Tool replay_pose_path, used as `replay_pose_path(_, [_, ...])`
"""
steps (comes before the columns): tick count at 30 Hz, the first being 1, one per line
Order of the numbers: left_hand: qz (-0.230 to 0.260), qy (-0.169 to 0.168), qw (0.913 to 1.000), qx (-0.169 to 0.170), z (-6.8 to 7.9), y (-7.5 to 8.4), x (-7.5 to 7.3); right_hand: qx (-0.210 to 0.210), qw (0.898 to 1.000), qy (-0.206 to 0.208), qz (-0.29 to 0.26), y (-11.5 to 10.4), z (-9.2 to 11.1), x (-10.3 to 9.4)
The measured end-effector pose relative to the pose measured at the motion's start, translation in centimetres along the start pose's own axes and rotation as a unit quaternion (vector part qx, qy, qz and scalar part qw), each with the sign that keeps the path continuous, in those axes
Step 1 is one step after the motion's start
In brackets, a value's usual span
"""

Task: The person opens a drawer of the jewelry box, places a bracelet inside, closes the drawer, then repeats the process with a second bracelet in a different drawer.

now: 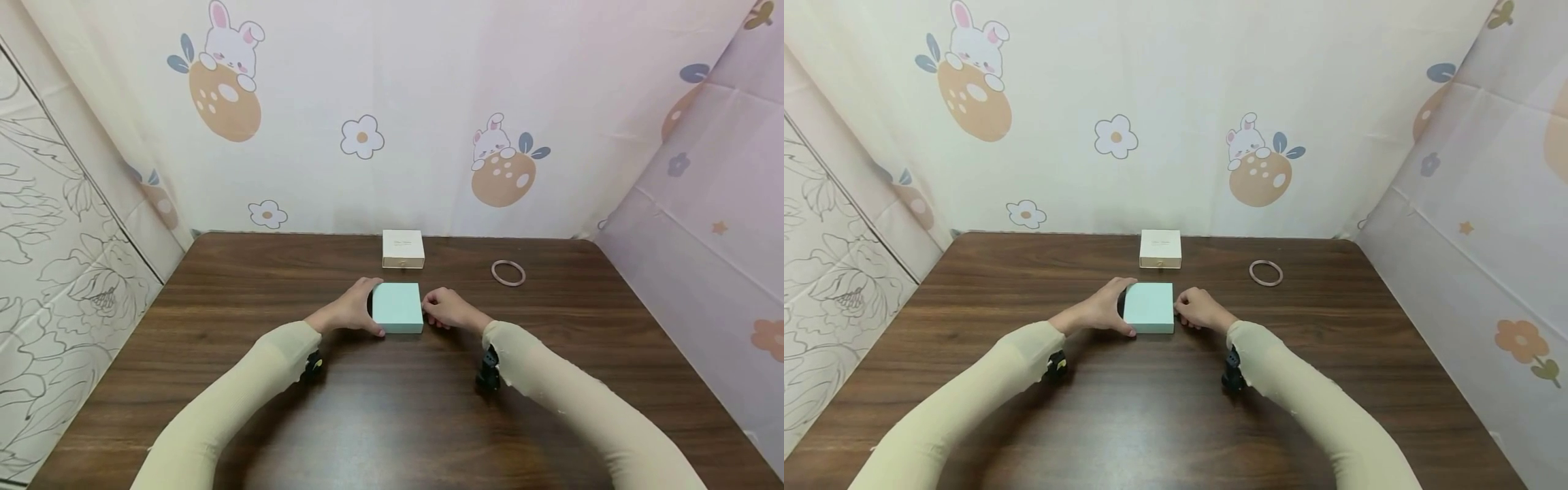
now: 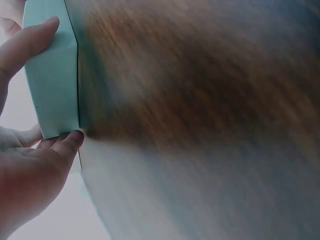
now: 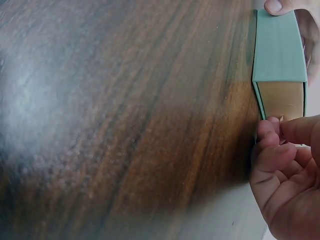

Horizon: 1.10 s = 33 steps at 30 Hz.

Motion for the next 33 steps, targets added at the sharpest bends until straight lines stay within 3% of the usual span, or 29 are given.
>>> replay_pose_path(33, [0.001, -0.004, 0.9998, 0.021, -0.48, -0.40, 0.07, 0.011, 1.000, 0.001, 0.022, 0.28, 0.58, -0.32])
Point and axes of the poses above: each hand's wrist, its own z-axis away from the middle knuckle, its own x-axis out of the palm, y = z × x, the point moved 10 cm from there along -z, towards the middle knuckle, and after that the axes turned 15 degrees about -y, right-handed, at the moved point
